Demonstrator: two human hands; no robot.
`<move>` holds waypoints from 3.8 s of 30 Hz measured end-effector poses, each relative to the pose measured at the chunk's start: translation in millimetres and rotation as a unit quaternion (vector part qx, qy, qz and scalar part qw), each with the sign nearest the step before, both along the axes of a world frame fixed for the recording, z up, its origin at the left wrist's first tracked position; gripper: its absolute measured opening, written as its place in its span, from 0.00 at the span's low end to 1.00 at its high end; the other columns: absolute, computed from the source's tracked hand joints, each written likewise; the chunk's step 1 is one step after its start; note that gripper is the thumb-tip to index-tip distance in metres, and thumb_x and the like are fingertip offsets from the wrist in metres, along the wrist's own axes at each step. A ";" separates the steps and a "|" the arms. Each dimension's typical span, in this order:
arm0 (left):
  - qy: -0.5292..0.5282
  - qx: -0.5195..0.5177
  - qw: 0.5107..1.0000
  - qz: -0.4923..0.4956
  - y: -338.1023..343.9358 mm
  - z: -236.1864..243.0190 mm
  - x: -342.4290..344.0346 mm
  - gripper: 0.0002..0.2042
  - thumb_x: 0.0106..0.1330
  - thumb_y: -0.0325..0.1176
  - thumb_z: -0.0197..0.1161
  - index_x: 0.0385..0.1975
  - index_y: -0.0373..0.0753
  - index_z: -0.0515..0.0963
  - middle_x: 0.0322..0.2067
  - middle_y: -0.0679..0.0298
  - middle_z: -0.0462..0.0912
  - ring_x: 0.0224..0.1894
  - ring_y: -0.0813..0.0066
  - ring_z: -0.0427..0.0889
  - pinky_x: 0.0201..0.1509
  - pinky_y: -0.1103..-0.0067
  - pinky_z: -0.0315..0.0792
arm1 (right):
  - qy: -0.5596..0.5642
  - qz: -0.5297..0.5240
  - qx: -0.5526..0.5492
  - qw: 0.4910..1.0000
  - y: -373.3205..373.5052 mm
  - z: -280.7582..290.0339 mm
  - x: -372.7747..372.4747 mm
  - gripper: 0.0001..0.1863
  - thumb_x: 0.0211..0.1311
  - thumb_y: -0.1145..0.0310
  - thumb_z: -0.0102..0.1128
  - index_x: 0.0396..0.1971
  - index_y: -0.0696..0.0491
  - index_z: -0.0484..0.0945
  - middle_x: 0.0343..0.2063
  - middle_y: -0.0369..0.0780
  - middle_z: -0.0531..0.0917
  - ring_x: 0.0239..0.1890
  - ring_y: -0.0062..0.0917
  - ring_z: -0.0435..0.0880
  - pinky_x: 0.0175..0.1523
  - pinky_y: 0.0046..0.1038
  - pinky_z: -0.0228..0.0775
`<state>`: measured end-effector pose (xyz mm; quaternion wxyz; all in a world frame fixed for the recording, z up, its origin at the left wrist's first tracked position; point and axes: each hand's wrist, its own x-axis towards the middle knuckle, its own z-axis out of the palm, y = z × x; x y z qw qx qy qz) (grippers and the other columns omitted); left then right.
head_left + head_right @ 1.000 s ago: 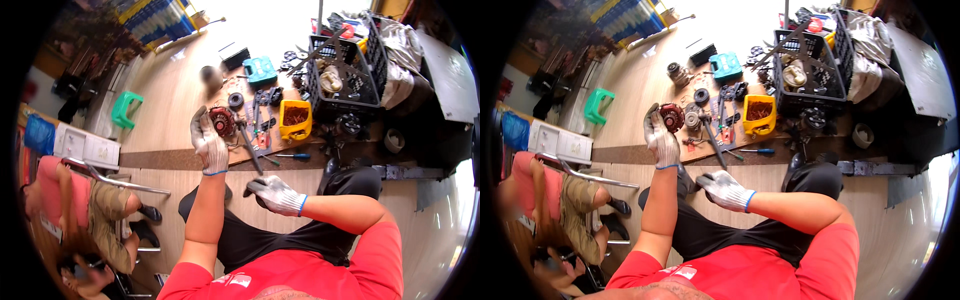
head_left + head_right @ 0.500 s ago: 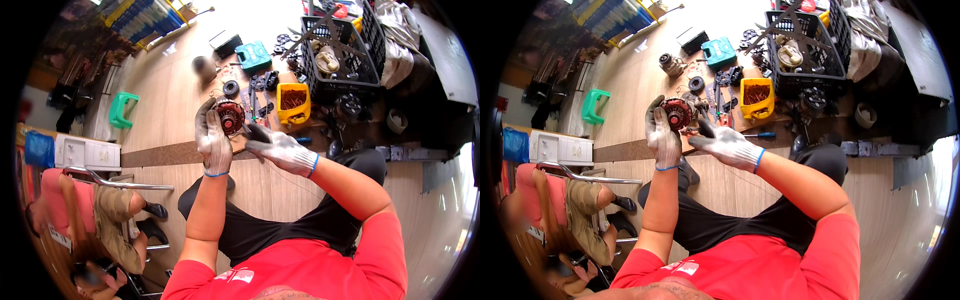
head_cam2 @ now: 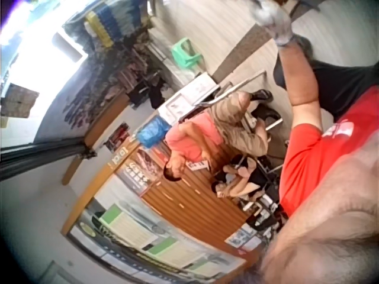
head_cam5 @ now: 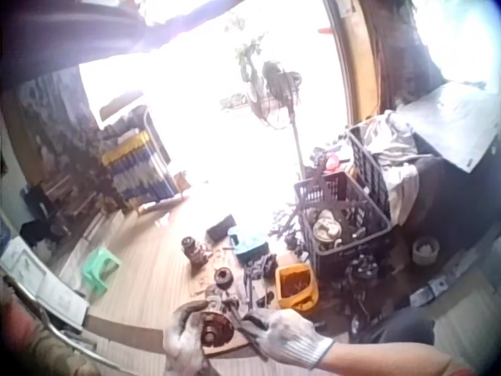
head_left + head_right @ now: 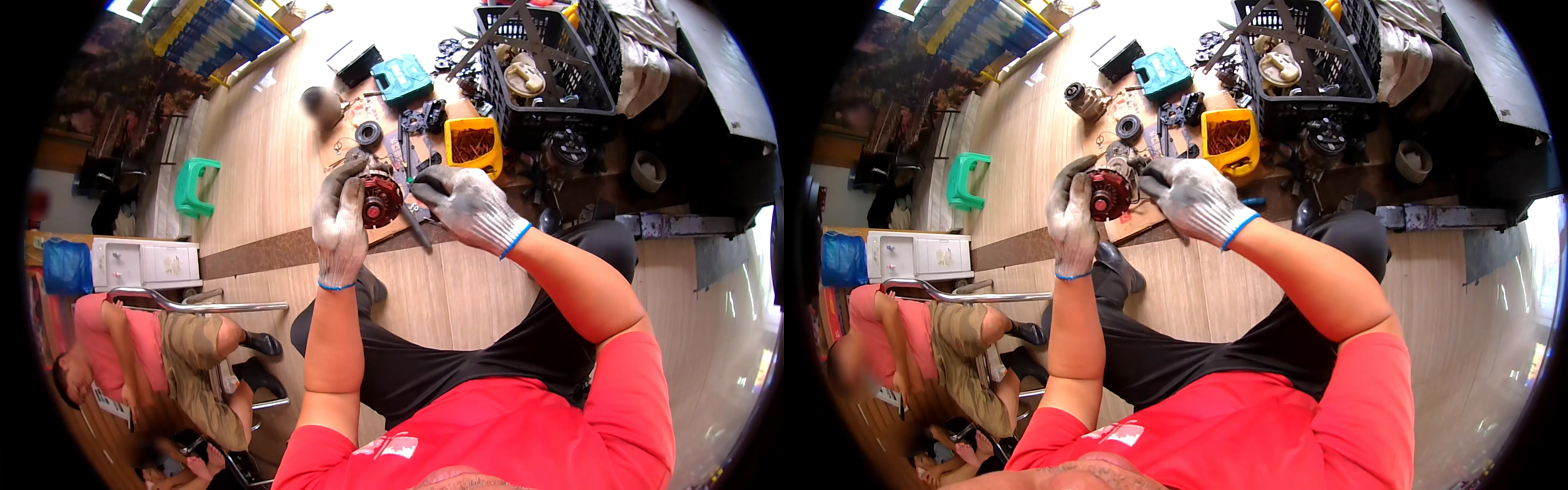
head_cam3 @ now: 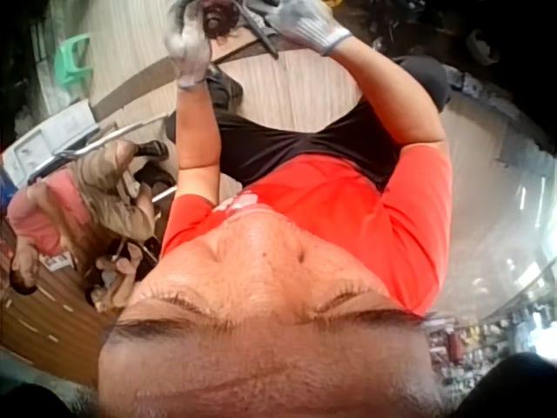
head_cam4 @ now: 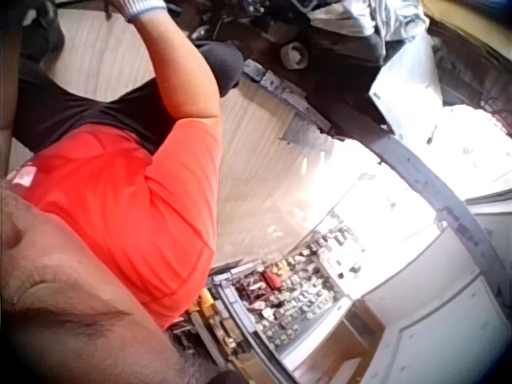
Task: The person, wearing gloves, cleans and repairs mechanical engine components using a small brush and a tool, while working on the floor of a garage.
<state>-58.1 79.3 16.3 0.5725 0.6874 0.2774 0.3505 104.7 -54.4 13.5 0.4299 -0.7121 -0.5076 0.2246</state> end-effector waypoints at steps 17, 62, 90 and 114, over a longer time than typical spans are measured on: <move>-0.235 -0.317 0.904 0.163 23.0 -3.3 2.3 0.17 0.75 0.45 0.53 0.53 0.39 0.72 0.46 0.56 0.82 0.45 0.60 0.85 0.43 0.63 0.83 | 0.324 0.240 -0.123 0.907 -20.8 -9.0 -41.5 0.13 0.71 0.63 0.51 0.40 0.54 0.83 0.14 0.34 0.72 0.17 0.15 0.71 0.22 0.22 0.63; -0.237 -0.144 0.938 0.208 41.2 -0.8 -15.8 0.16 0.76 0.42 0.53 0.53 0.39 0.74 0.49 0.57 0.80 0.48 0.62 0.82 0.49 0.64 0.82 | 0.187 0.305 -0.313 0.880 -45.1 -22.3 -44.6 0.54 0.55 0.28 0.53 0.72 0.55 0.58 0.55 0.59 0.77 0.60 0.46 0.76 0.64 0.33 0.64; -0.120 -0.049 0.982 0.140 -9.5 -14.4 19.0 0.17 0.78 0.35 0.51 0.58 0.30 0.70 0.49 0.58 0.78 0.48 0.73 0.79 0.55 0.77 0.77 | 0.206 0.117 0.020 0.971 -14.5 -10.9 -48.0 0.09 0.60 0.72 0.55 0.37 0.59 0.78 0.31 0.48 0.82 0.32 0.40 0.81 0.37 0.37 0.73; -0.032 -0.137 0.989 -0.042 2.9 4.8 3.8 0.18 0.76 0.38 0.54 0.54 0.29 0.73 0.44 0.56 0.81 0.44 0.69 0.83 0.50 0.73 0.81 | 0.108 0.087 -0.138 0.981 -3.4 12.7 13.7 0.12 0.60 0.69 0.54 0.42 0.48 0.81 0.35 0.46 0.83 0.39 0.42 0.84 0.43 0.39 0.77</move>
